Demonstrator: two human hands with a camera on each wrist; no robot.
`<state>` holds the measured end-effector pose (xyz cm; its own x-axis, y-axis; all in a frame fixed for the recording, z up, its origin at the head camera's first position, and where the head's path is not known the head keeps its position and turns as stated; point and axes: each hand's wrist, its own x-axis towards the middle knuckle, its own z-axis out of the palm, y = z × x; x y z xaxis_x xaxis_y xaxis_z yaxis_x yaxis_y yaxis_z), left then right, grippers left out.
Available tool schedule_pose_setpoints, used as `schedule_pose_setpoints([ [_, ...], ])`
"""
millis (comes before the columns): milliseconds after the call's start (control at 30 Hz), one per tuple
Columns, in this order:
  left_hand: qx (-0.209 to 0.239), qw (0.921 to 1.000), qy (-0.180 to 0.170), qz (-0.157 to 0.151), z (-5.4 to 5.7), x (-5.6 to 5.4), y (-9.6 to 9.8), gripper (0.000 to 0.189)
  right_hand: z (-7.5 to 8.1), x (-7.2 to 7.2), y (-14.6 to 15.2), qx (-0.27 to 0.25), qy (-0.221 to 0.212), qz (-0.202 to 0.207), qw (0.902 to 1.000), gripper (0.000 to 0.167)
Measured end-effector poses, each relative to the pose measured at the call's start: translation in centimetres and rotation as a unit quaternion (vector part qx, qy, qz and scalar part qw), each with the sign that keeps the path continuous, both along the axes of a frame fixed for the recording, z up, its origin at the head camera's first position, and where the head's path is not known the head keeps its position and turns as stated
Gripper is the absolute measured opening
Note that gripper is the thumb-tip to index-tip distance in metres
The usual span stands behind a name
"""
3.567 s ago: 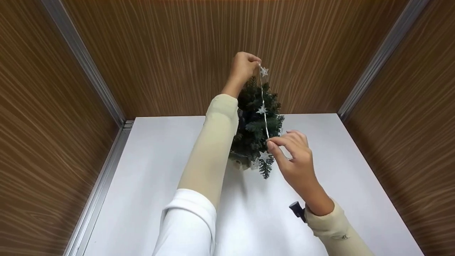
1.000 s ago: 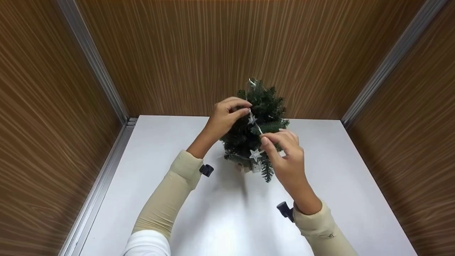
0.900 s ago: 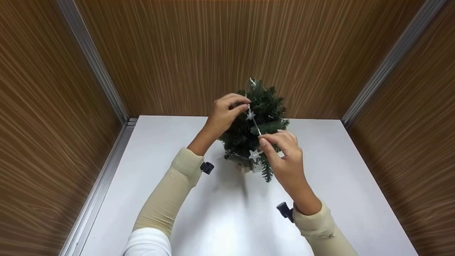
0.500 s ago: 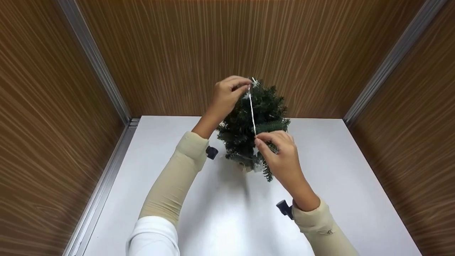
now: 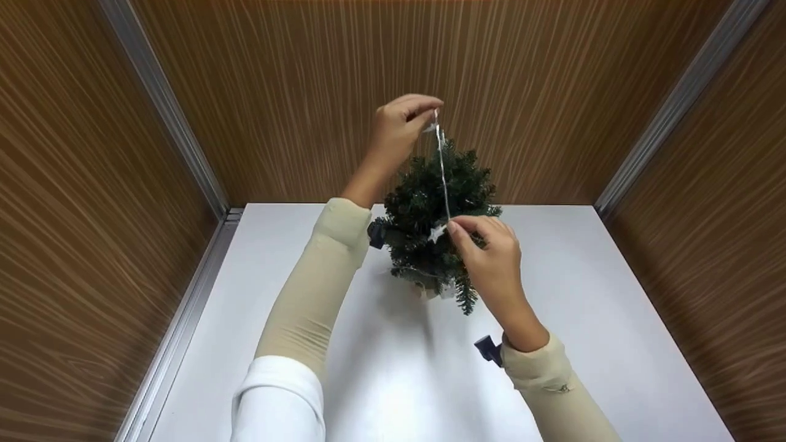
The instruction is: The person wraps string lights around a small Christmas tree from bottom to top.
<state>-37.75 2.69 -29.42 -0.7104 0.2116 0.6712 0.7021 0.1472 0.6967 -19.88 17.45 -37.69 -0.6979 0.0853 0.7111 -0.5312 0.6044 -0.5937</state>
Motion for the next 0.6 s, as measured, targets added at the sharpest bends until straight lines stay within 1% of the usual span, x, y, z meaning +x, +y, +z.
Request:
schedule_pose_setpoints([
  [100, 0.004, 0.9998, 0.017, -0.011, 1.1, -0.2, 1.0, 0.017, 0.1, -0.2, -0.1, -0.009, 0.014, -0.01, 0.9998, 0.009],
  [167, 0.003, 0.9996, 0.015, -0.024, 1.6, -0.4, 1.8, 0.018, 0.1, -0.3, -0.2, -0.014, 0.023, -0.018, 0.9995, 0.009],
  [233, -0.007, 0.9994, 0.009, -0.034, 1.9, -0.6, 2.5, 0.019, 0.1, -0.4, -0.2, -0.017, 0.026, -0.024, 0.9992, 0.009],
  [300, -0.018, 0.999, -0.005, -0.041, 2.0, -0.9, 2.8, 0.019, 0.1, -0.5, -0.3, -0.02, 0.025, -0.026, 0.9991, 0.011],
  [367, -0.022, 0.999, -0.012, -0.037, 2.0, -1.3, 3.0, 0.019, 0.1, -0.6, -0.3, -0.017, 0.023, -0.029, 0.9992, 0.012],
  [500, -0.002, 0.9986, -0.047, -0.023, 2.0, -2.4, 3.2, 0.02, 0.3, -0.9, -0.3, -0.019, 0.022, -0.042, 0.9987, 0.013],
  [600, 0.016, 0.9967, -0.076, -0.025, 2.3, -2.8, 3.6, 0.021, 0.4, -1.0, -0.3, -0.028, 0.022, -0.054, 0.9979, 0.013],
])
